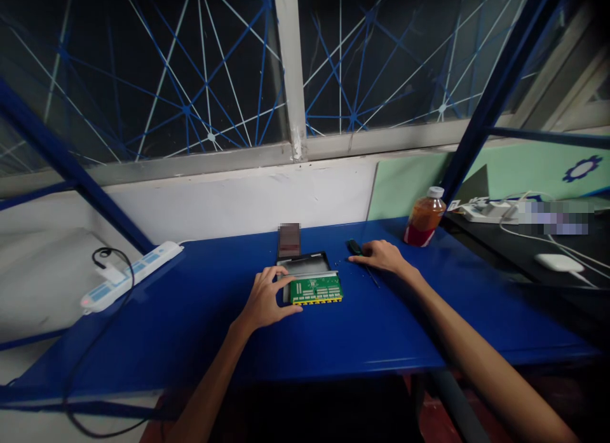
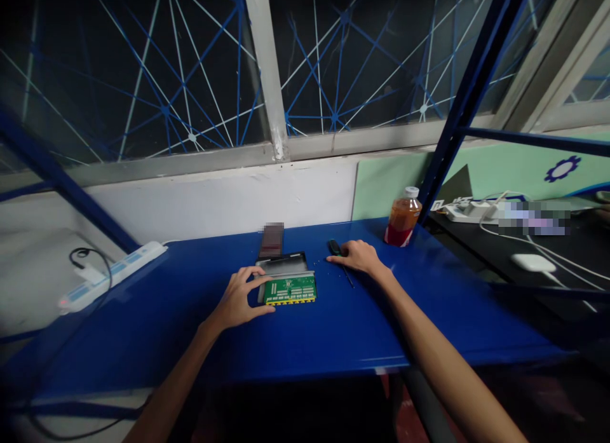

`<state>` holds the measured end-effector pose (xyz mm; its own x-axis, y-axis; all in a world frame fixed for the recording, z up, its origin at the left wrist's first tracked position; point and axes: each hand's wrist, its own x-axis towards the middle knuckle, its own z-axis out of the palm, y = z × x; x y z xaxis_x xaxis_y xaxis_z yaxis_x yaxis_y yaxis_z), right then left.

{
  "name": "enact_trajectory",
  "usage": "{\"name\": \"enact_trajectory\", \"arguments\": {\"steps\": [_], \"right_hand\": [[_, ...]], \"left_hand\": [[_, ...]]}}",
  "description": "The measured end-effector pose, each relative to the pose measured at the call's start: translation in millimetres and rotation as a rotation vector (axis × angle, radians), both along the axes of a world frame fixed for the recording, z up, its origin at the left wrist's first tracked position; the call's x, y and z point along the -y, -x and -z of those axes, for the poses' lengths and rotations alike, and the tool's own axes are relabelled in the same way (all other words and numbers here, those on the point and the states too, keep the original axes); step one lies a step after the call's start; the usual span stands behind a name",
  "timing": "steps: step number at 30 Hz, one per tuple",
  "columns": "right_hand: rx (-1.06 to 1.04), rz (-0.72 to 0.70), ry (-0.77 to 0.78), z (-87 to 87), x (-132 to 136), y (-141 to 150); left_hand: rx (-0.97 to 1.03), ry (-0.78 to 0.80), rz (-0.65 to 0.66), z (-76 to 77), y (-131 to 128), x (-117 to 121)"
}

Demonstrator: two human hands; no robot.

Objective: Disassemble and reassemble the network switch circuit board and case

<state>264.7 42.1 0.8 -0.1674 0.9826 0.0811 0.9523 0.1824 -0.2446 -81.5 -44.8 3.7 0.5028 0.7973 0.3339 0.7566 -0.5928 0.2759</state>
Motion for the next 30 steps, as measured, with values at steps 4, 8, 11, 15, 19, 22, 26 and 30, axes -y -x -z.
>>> {"name": "enact_trajectory", "arguments": {"steps": [4,8,11,15,19,22,26,30], "right_hand": [[-0.011,0.037,0.0,-4.1,1.5,-3.4],[-0.04,0.069,0.036,-11.1,2.5,-10.2],[-0.062,0.113,0.056,-16.4,2.7,-16.4],[-0.107,0.159,0.044,-20.5,3.2,-23.7],[-0.218,0.026,0.03,-23.3,5.4,-24.5],[-0.377,-0.134,-0.012,-27.6,11.5,-14.3],[-0.641,-0.374,0.076,-35.5,28.9,14.4],[-0.628,-0.53,0.076,-40.0,45.1,43.0]], "left_hand": [[-0.001,-0.004,-0.006,-0.5,-1.2,-1.2],[0.032,0.017,0.01,-3.3,-2.8,-0.4],[0.077,0.045,0.015,-7.1,-4.2,2.7],[0.167,0.146,-0.012,-13.6,-5.2,7.1],[0.28,0.288,-0.013,-19.7,-3.6,8.1],[0.356,0.338,-0.043,-21.0,-1.4,7.1],[0.438,0.295,-0.054,-20.7,-0.2,3.2],[0.48,0.203,-0.052,-27.2,-3.2,-6.3]]}}
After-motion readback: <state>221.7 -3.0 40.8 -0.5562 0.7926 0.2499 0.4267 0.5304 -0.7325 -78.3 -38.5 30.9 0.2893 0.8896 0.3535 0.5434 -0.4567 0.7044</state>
